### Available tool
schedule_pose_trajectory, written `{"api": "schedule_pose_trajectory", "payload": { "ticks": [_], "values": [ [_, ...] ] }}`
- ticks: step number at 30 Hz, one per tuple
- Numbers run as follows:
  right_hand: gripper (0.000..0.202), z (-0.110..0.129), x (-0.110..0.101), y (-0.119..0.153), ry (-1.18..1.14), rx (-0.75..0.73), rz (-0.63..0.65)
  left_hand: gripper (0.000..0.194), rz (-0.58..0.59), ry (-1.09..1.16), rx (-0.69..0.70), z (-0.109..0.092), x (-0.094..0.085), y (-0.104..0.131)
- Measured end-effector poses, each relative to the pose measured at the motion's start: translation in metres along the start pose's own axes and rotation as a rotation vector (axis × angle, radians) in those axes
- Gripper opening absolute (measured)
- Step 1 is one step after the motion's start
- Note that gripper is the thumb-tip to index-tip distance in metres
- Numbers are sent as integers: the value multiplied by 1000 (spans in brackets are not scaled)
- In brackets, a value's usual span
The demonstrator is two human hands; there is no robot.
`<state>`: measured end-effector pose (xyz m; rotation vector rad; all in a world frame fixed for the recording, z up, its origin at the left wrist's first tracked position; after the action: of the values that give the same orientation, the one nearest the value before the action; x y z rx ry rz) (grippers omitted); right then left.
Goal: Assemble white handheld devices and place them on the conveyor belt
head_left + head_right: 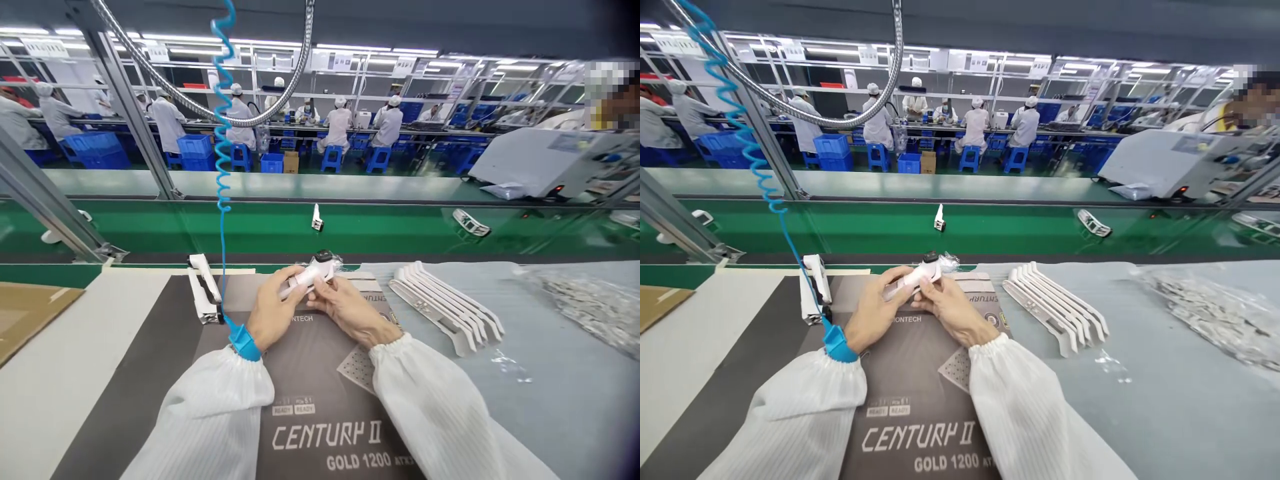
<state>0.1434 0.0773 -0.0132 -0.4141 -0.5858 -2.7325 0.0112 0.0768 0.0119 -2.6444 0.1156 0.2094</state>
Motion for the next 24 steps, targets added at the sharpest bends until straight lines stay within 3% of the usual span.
{"api": "schedule_pose_trajectory", "payload": {
  "ticks": [3, 9, 12, 14, 17, 20, 22, 24],
  "values": [
    [40, -5, -9, 0, -49, -22, -43, 27, 52, -69, 4, 0, 3, 2],
    [45, -7, -18, 0, -109, -75, -73, 33, 75, 5, -54, 4, 18, 8],
    [40, 0, -18, 3, -197, -149, -101, 32, 126, -96, 34, -9, 30, 13],
    [39, -2, -20, 3, -398, -101, -120, 37, 204, -288, 106, -20, 41, 18],
    [54, -8, -18, 5, -729, 41, -84, 45, 436, -633, 84, -22, 63, 27],
    [57, 0, -21, 11, -819, 22, -51, 50, 601, -821, 80, -20, 74, 29],
    [56, 6, -21, 14, -766, 4, -11, 49, 572, -878, 91, -20, 70, 25],
    [49, 10, -15, 15, -664, -5, 66, 45, 437, -889, 92, -21, 55, 18]
  ]
}}
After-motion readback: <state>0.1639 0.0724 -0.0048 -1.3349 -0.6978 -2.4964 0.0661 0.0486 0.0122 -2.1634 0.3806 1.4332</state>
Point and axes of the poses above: each hand's wrist, its own y-axis away from the middle knuckle, its own x-axis out of the palm, z = x × y, the point moved 8 cm from there along -y, towards the middle knuckle, and after that the axes turned 14 degrees about x, right-handed, at the moved point
